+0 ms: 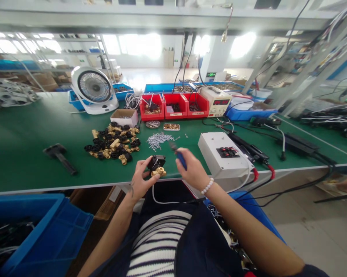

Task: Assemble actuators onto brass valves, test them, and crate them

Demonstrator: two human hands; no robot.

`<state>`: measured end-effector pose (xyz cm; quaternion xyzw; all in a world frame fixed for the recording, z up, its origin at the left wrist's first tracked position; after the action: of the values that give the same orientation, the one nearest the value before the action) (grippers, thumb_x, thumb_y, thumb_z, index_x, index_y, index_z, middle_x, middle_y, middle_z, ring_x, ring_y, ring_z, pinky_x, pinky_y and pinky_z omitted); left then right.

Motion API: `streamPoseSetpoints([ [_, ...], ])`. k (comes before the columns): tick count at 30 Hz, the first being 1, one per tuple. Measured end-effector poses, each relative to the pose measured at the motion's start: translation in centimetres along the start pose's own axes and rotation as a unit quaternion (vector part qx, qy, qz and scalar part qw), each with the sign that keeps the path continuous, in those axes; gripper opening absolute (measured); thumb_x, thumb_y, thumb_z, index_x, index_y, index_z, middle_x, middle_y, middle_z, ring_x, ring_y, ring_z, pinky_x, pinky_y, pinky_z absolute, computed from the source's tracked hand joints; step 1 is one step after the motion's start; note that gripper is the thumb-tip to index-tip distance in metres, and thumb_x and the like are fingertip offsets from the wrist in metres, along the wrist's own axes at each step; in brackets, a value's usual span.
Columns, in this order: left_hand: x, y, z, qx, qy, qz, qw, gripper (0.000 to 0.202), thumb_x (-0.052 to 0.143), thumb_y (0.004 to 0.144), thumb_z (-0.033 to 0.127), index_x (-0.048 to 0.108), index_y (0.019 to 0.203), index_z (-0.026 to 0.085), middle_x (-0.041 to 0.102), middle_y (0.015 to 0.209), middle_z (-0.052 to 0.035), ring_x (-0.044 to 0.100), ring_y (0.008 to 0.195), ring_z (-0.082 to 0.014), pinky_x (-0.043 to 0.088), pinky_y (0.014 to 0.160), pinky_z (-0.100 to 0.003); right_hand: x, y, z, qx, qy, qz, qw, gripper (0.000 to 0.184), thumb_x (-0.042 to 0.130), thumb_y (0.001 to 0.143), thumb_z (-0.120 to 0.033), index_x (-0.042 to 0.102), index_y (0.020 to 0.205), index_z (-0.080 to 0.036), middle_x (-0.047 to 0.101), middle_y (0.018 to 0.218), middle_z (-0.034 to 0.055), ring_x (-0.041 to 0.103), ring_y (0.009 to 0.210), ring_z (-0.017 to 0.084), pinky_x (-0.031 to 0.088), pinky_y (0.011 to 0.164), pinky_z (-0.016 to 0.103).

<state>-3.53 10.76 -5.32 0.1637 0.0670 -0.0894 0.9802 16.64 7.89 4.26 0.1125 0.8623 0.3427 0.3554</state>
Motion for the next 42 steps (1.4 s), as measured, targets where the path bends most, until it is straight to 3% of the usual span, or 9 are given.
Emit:
streamPoseSetpoints([
  [3, 0.1, -0.1, -0.1, -0.001, -0.009, -0.006, 1.000, 0.071, 0.075, 0.074, 0.035, 0.053, 0.140, 0.023, 0.046, 0.118, -0.0079, 0.056, 0.115, -0.0251, 0.057, 0.094, -0.039, 0.5, 0.3, -0.1, -0.035, 0.003, -0.101, 0.994, 0.015, 0.063, 0.083, -0.029, 0.064, 0.097, -0.024, 0.063, 0.076, 0.0020, 0.060, 0.066, 0.018, 0.050, 0.061, 0.029],
  [9, 0.1, -0.1, -0.3, -0.008, -0.024, -0.007, 1.000, 0.071, 0.075, 0.075, 0.035, 0.052, 0.141, 0.022, 0.045, 0.121, -0.0085, 0.055, 0.118, -0.0264, 0.057, 0.095, -0.041, -1.8, 0.6, 0.4, 0.028, -0.024, 0.119, 0.992, 0.031, 0.042, 0.099, -0.034, 0.046, 0.128, -0.023, 0.059, 0.095, 0.0068, 0.058, 0.080, 0.020, 0.052, 0.075, 0.036],
  [14, -0.1, 0.0, -0.5, -0.005, -0.047, -0.012, 0.999, 0.069, 0.074, 0.077, 0.037, 0.051, 0.141, 0.022, 0.044, 0.119, -0.0074, 0.057, 0.116, -0.0247, 0.058, 0.095, -0.039, 0.1, 0.2, 0.2, -0.021, -0.013, -0.052, 0.998, 0.023, 0.067, 0.079, -0.031, 0.061, 0.100, -0.023, 0.059, 0.071, -0.0002, 0.056, 0.059, 0.016, 0.048, 0.056, 0.027],
  [16, -0.1, 0.0, -0.5, -0.004, -0.053, -0.014, 0.999, 0.068, 0.073, 0.078, 0.037, 0.051, 0.141, 0.022, 0.044, 0.118, -0.0071, 0.058, 0.115, -0.0242, 0.058, 0.095, -0.039, -0.6, 0.8, 0.4, -0.013, -0.021, -0.040, 0.999, 0.019, 0.063, 0.084, -0.029, 0.061, 0.101, -0.023, 0.062, 0.079, 0.0020, 0.058, 0.065, 0.017, 0.050, 0.062, 0.029],
  [20, -0.1, 0.0, -0.5, -0.002, -0.054, -0.013, 0.998, 0.069, 0.075, 0.076, 0.036, 0.052, 0.140, 0.022, 0.044, 0.119, -0.0073, 0.058, 0.116, -0.0246, 0.058, 0.096, -0.039, -1.8, 0.9, 0.9, 0.038, -0.035, 0.085, 0.995, 0.034, 0.038, 0.100, -0.031, 0.042, 0.132, -0.022, 0.058, 0.099, 0.0078, 0.057, 0.082, 0.019, 0.052, 0.077, 0.035],
  [26, -0.2, 0.0, -0.5, 0.002, -0.061, -0.015, 0.998, 0.068, 0.074, 0.076, 0.035, 0.052, 0.139, 0.022, 0.044, 0.118, -0.0071, 0.059, 0.115, -0.0246, 0.058, 0.096, -0.040, 0.6, 0.3, 0.5, -0.005, -0.022, -0.086, 0.996, 0.021, 0.067, 0.077, -0.024, 0.065, 0.098, -0.022, 0.060, 0.073, 0.0008, 0.056, 0.061, 0.016, 0.049, 0.058, 0.027],
  [32, -0.2, 0.0, -0.6, 0.001, -0.064, -0.018, 0.998, 0.069, 0.074, 0.076, 0.035, 0.052, 0.140, 0.022, 0.044, 0.120, -0.0073, 0.058, 0.116, -0.0245, 0.058, 0.096, -0.039, -0.9, 0.8, 1.2, 0.048, -0.047, 0.035, 0.997, 0.031, 0.033, 0.101, -0.030, 0.053, 0.123, -0.020, 0.060, 0.099, 0.0099, 0.059, 0.084, 0.020, 0.052, 0.077, 0.036],
  [37, -0.3, -0.1, -0.5, -0.001, -0.060, -0.022, 0.998, 0.068, 0.074, 0.076, 0.033, 0.051, 0.140, 0.023, 0.044, 0.120, -0.0075, 0.057, 0.117, -0.0246, 0.057, 0.098, -0.039, 0.0, 0.6, 0.8, 0.010, -0.021, -0.105, 0.994, 0.013, 0.068, 0.076, -0.025, 0.065, 0.088, -0.022, 0.058, 0.068, -0.0005, 0.053, 0.057, 0.015, 0.045, 0.054, 0.026],
  [42, -0.2, -0.1, -0.5, 0.001, -0.055, -0.028, 0.998, 0.070, 0.075, 0.075, 0.034, 0.051, 0.141, 0.023, 0.044, 0.123, -0.0082, 0.056, 0.119, -0.0258, 0.056, 0.098, -0.040, -1.9, 1.1, 1.2, 0.053, -0.024, 0.050, 0.997, 0.029, 0.040, 0.098, -0.033, 0.051, 0.122, -0.021, 0.060, 0.096, 0.0072, 0.057, 0.079, 0.018, 0.051, 0.074, 0.032],
])
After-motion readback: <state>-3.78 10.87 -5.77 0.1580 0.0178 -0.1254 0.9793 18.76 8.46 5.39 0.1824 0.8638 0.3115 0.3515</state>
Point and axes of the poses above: each hand's wrist, its own y-axis towards the middle knuckle, its own x-axis out of the palm, z = x × y, the point moved 5 cm from there along y, towards the middle knuckle
